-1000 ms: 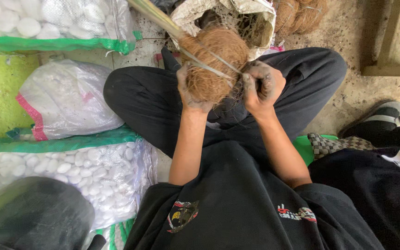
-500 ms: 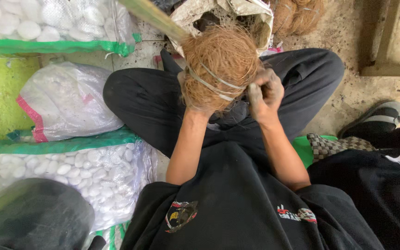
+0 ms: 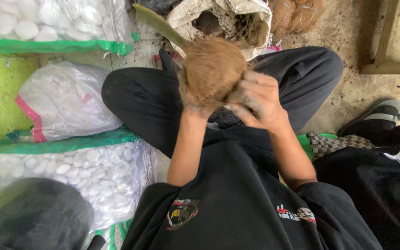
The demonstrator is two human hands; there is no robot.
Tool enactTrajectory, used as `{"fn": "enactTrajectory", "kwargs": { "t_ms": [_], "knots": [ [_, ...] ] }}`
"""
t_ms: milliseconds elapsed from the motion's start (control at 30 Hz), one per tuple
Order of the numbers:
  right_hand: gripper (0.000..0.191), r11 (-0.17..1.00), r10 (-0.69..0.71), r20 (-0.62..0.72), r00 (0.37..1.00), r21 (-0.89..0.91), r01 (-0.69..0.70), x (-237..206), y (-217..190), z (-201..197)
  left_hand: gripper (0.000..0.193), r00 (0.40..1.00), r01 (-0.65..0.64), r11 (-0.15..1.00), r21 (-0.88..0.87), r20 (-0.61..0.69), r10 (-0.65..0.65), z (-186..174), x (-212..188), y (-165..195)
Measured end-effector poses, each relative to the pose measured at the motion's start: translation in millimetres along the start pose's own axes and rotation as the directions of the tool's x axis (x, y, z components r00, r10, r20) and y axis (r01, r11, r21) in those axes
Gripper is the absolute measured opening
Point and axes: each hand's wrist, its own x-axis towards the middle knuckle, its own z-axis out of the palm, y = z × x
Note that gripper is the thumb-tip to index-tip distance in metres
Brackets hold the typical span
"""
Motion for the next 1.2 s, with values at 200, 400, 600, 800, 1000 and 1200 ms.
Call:
{"fn": "enactTrajectory", "kwargs": {
  "t_ms": [200,400,600,800,1000,1200],
  "knots": [
    [0.013,0.986,0.139,-0.059,0.989,0.096,-0.133,-2.6,12.2,-2.8,0.074,0.992,0.012,0.997,-0.081,0.127,-0.002,-35.7,8.7,-13.2],
    [0.012,0.937,0.204,-0.075,0.976,0.305,-0.173,-15.2,14.2,-0.5,0.065,0.993,0.091,0.988,0.123,-0.092,-0.080,-62.7,-1.0,-3.4],
    [0.018,0.963,0.192,0.087,0.977,0.177,-0.205,-15.7,8.3,-17.3,0.055,0.938,0.135,0.975,0.179,-0.340,-0.068,-39.3,-11.7,15.4],
    [0.029,0.997,0.040,0.198,0.979,-0.067,-0.027,-11.0,4.8,-20.9,0.072,0.989,0.103,0.913,0.396,-0.138,-0.052,-2.0,-12.5,5.7],
    [0.011,0.914,0.331,0.298,0.895,0.134,-0.382,-10.9,3.8,-40.8,0.084,0.997,-0.007,0.800,0.599,-0.061,0.054,-22.3,-14.0,-0.6],
    [0.014,0.826,0.507,0.201,0.838,0.163,-0.539,-6.6,-4.9,-30.8,0.082,0.999,-0.037,0.718,0.695,0.006,0.045,-48.8,-21.0,2.5]
  ]
}}
